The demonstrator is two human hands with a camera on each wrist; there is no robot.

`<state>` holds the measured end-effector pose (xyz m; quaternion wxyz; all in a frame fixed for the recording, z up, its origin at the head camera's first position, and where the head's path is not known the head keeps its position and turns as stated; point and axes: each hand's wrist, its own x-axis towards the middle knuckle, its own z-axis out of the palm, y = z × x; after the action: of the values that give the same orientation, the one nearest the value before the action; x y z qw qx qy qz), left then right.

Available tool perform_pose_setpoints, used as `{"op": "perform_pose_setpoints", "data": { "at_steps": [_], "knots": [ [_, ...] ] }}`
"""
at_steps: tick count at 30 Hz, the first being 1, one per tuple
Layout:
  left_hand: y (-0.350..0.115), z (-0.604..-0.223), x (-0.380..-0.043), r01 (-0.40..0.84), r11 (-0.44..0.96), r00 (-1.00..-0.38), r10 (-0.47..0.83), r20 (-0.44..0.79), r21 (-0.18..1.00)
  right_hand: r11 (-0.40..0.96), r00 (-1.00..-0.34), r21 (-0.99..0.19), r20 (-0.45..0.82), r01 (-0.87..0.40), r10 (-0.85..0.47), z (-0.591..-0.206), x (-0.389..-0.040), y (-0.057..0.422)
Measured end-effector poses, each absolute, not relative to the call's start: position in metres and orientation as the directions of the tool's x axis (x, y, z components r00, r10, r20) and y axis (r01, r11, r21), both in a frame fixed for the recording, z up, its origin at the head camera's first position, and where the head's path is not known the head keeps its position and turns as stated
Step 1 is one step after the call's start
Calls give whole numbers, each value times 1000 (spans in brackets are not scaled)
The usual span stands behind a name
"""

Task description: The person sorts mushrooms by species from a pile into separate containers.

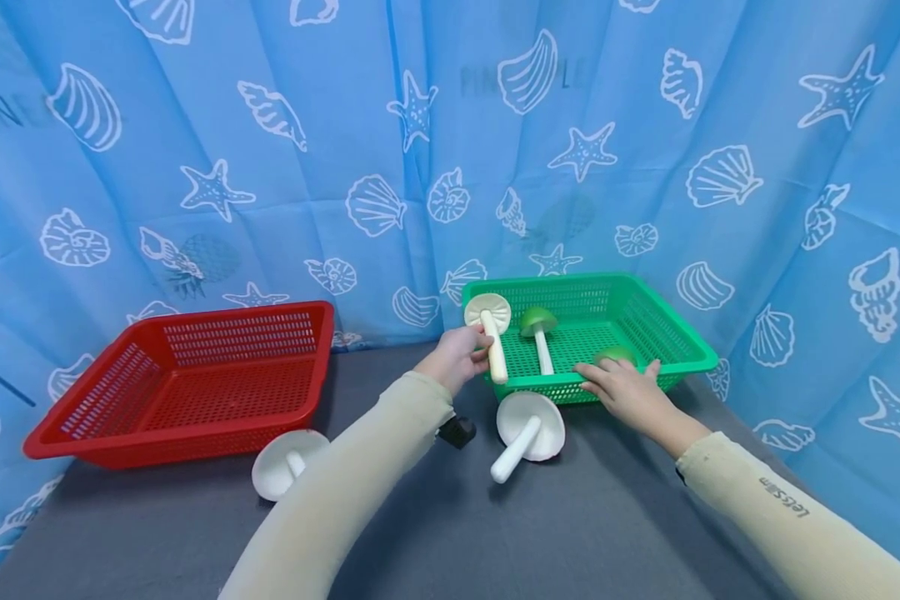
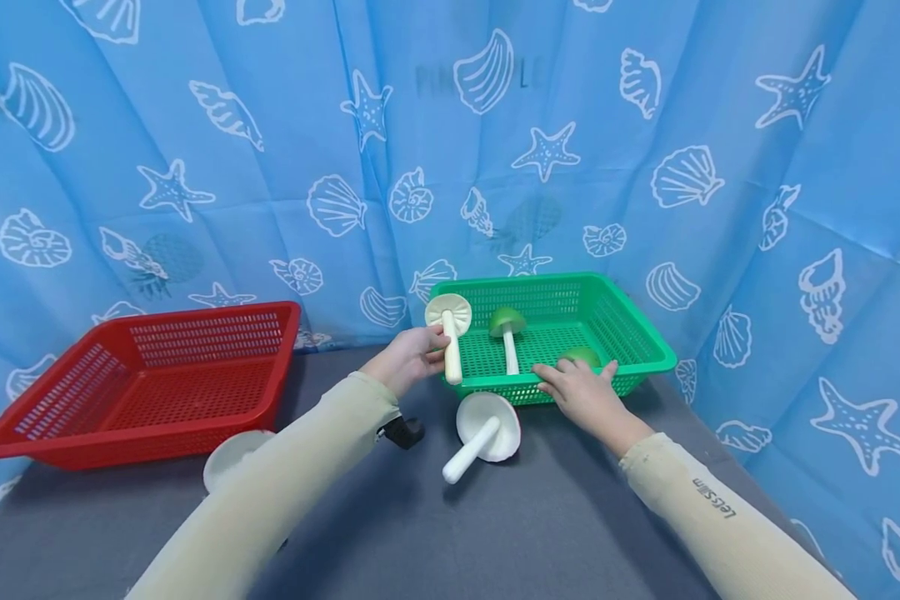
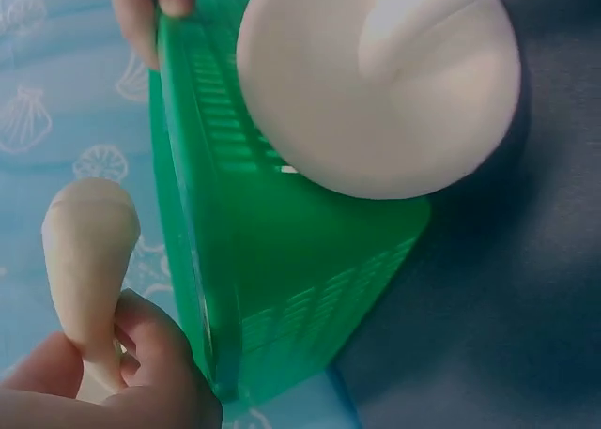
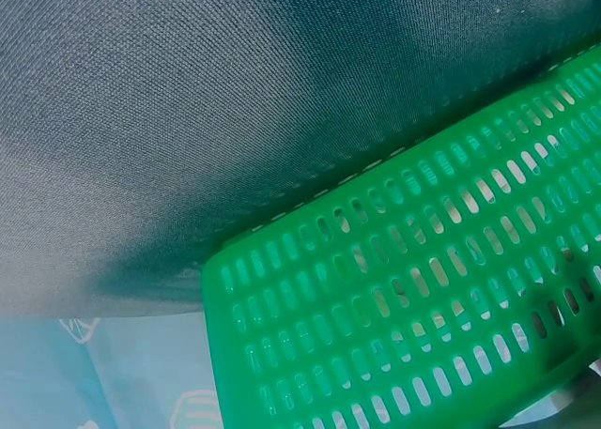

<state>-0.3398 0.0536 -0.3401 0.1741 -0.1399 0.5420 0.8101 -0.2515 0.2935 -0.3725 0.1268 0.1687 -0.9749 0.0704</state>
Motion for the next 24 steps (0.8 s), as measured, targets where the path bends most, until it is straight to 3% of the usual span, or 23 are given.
{"op": "perform_pose_setpoints", "data": {
  "at_steps": [5, 7, 15, 19, 24],
  "knots": [
    [71, -412, -425, -435, -410, -898, 128, -421, 802, 933, -912, -96, 268, -347, -312, -373, -252, 293],
    [77, -415, -431, -429, -411, -898, 104, -427, 804, 934, -914, -96, 266, -343, -308, -373, -252, 294],
    [78, -333, -343, -303, -336, -944, -18, -328, 892, 934, -913, -99, 270, -343, -306, -371, -252, 294],
    [75, -325, -331, -251, -344, -959, -39, -281, 905, 933, -908, -92, 279, -348, -311, -371, -253, 293],
    [64, -327, -325, -281, -333, -955, 9, -295, 900, 931, -907, -93, 280, -353, -315, -373, -253, 294]
  ]
}}
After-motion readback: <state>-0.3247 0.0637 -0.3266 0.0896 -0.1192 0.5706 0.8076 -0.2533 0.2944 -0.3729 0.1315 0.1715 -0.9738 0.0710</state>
